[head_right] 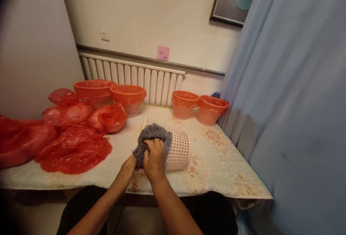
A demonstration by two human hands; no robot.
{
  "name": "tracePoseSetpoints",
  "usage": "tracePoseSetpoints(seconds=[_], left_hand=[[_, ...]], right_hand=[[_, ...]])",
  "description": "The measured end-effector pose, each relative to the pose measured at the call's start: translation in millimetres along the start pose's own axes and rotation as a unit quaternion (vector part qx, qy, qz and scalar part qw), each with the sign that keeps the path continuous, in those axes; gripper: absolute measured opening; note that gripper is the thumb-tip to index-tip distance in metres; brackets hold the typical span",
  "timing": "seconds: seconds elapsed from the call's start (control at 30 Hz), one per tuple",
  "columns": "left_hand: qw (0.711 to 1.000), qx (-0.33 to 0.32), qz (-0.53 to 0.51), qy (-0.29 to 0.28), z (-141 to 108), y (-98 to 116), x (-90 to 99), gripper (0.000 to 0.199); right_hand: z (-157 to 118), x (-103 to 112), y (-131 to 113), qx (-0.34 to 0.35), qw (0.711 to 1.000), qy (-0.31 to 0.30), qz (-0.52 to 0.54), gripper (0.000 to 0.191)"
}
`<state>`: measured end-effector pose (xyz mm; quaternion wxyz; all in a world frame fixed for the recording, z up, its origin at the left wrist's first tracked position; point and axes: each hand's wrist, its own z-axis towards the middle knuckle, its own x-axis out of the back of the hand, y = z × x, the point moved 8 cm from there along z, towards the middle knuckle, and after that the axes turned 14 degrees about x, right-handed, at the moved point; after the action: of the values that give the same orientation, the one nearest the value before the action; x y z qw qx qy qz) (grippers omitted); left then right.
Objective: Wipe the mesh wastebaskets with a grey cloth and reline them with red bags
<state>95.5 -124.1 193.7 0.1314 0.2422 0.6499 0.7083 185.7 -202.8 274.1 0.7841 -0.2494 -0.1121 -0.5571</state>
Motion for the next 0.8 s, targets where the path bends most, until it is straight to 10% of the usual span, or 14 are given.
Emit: tracePoseSetpoints(seconds=[0.23, 0.57, 0.8], left_hand=[[0.998, 0.034, -0.039, -0.045, 4, 0, 0.4, 0.053], [1.0, 0.007, -0.001, -0.016, -7, -33, 11.7, 0.05], [0.999, 0.011, 0.04, -0.012, -12, -15, 6.8, 0.045]], right_hand=[[-67, -9, -8, 0.002, 0.998, 0.02, -0.051, 0.03], [-60, -8, -13, 0.002, 0.997, 0.016, -0.078, 0.031], [-65, 34, 50, -0.039, 0.987, 0.047, -0.148, 0.042]])
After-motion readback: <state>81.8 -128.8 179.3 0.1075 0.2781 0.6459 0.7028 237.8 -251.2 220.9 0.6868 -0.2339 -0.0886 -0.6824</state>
